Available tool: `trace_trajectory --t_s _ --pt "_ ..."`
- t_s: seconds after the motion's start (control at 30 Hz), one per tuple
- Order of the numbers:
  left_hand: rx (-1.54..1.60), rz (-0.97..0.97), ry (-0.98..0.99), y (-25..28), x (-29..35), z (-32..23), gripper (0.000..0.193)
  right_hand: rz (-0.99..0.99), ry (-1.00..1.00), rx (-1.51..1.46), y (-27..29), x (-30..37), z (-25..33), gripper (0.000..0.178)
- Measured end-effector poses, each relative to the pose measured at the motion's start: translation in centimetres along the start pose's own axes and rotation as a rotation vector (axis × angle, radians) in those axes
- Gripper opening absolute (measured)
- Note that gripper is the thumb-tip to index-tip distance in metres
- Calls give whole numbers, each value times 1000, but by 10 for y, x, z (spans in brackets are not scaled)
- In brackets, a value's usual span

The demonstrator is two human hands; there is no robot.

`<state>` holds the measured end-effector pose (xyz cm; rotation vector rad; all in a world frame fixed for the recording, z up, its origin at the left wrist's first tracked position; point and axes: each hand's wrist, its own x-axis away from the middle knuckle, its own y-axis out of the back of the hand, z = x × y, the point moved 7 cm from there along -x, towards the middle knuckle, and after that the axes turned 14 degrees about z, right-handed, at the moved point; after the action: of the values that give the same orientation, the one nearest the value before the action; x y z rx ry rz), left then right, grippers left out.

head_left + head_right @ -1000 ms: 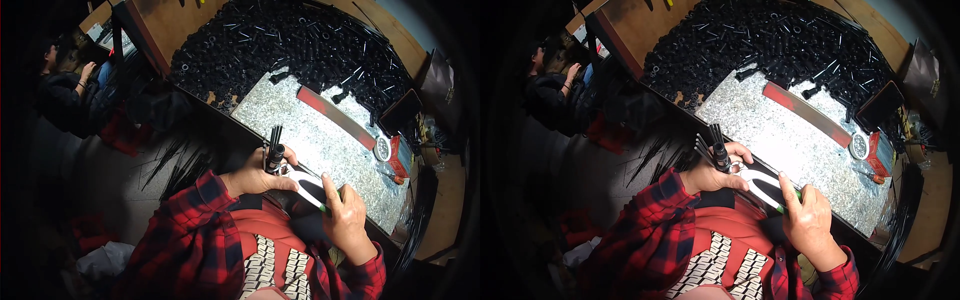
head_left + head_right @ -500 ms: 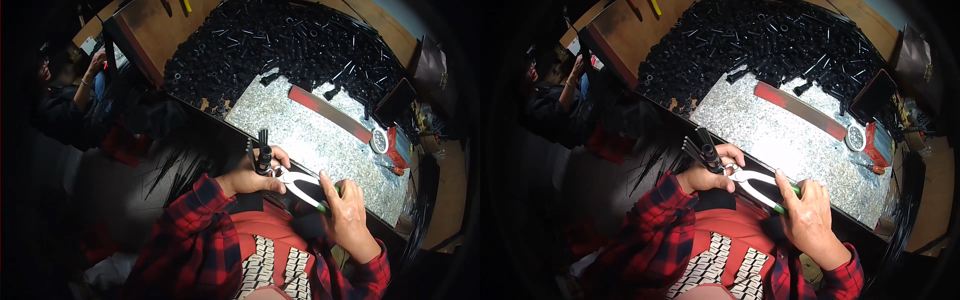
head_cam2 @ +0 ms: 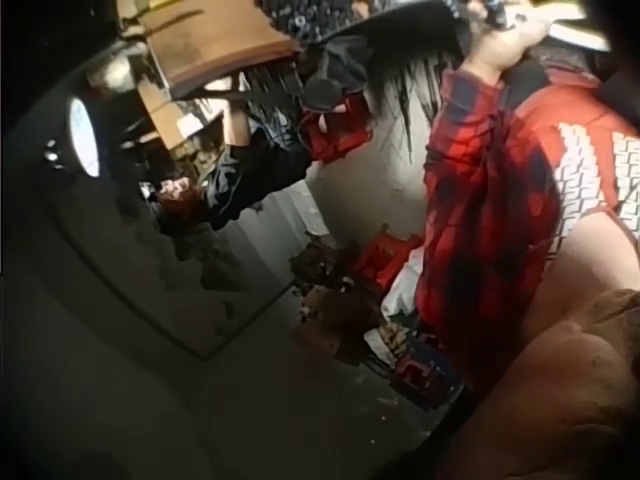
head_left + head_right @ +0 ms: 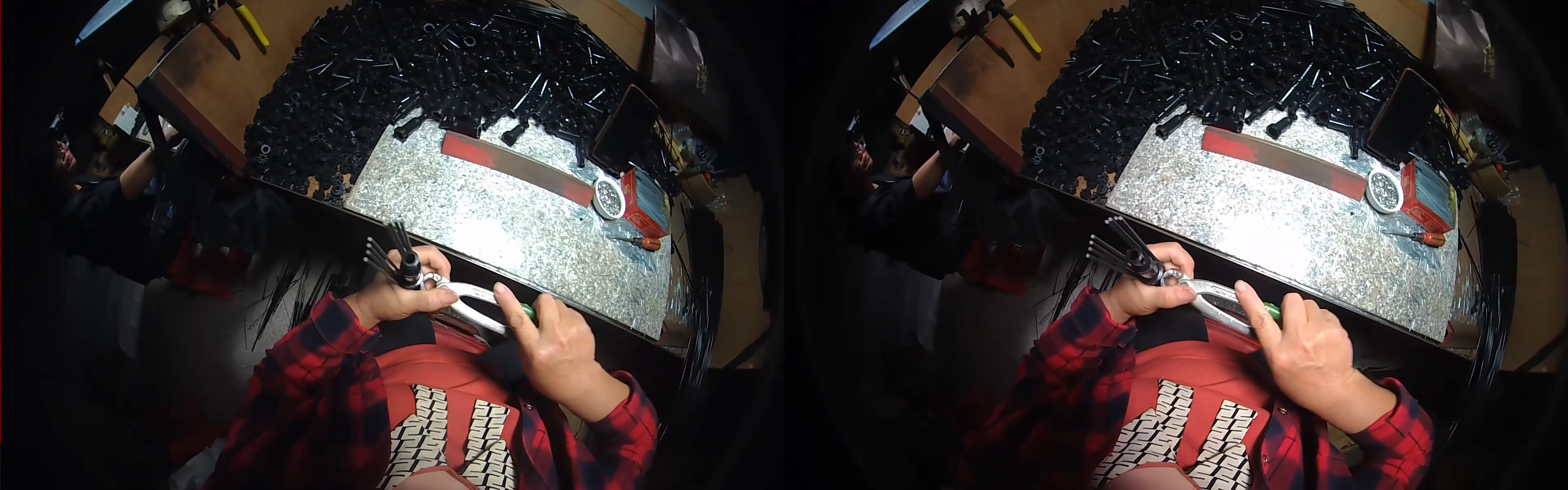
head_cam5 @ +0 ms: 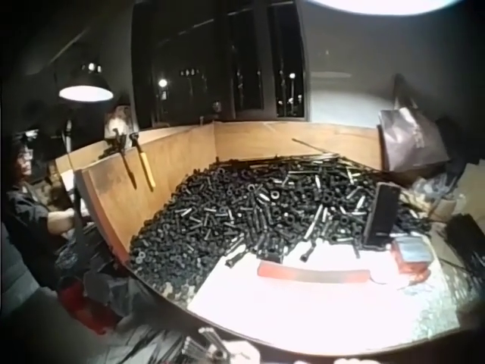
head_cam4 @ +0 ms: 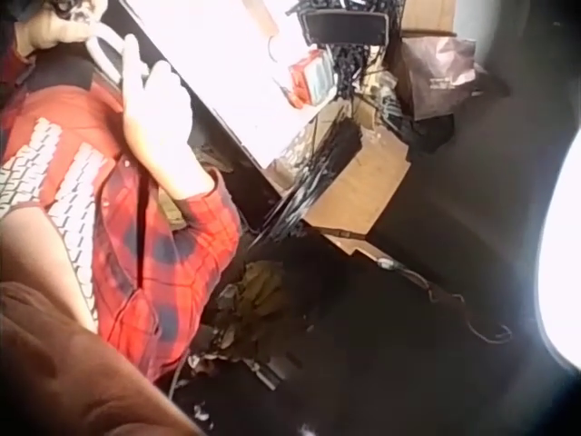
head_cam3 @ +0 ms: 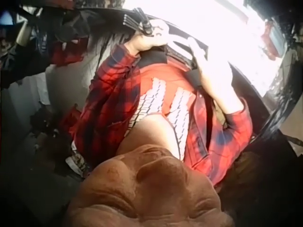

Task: The recorder is grouping black metal rods and securing them into a circular metal component using pliers and a hand-turned wrench tool.

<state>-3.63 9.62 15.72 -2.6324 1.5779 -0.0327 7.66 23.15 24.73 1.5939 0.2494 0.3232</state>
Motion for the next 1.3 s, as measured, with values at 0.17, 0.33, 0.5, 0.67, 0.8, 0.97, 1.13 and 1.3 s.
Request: trace_trajectory --t_s 0.17,0.33,0.5,0.67,0.8,0.97,1.13,1.3 --pt "32 -130 -49 14 0 3 23 8 -64 -47 -6 -7 2 62" --pt "48 -84 -263 26 7 0 65 96 -29 -318 -4 -20 -10 68" --pt "301 -271 -404 59 20 -14 96 1 -198 -228 -27 -13 -53 67" --pt "583 -465 -493 93 30 -21 87 -155 -270 -17 -37 3 -79 67" --pt "722 -605 -523 101 43 -22 81 -136 -60 -528 -30 4 -22 33" --pt "1016 -589 -601 85 20 -16 68 236 70 -1468 -138 11 22 65" --pt "1234 -435 -499 27 2 -5 69 -317 50 -1431 -70 18 -29 78" --pt "1150 -88 27 -51 -5 20 94 -436 151 -1425 29 33 -66 43"
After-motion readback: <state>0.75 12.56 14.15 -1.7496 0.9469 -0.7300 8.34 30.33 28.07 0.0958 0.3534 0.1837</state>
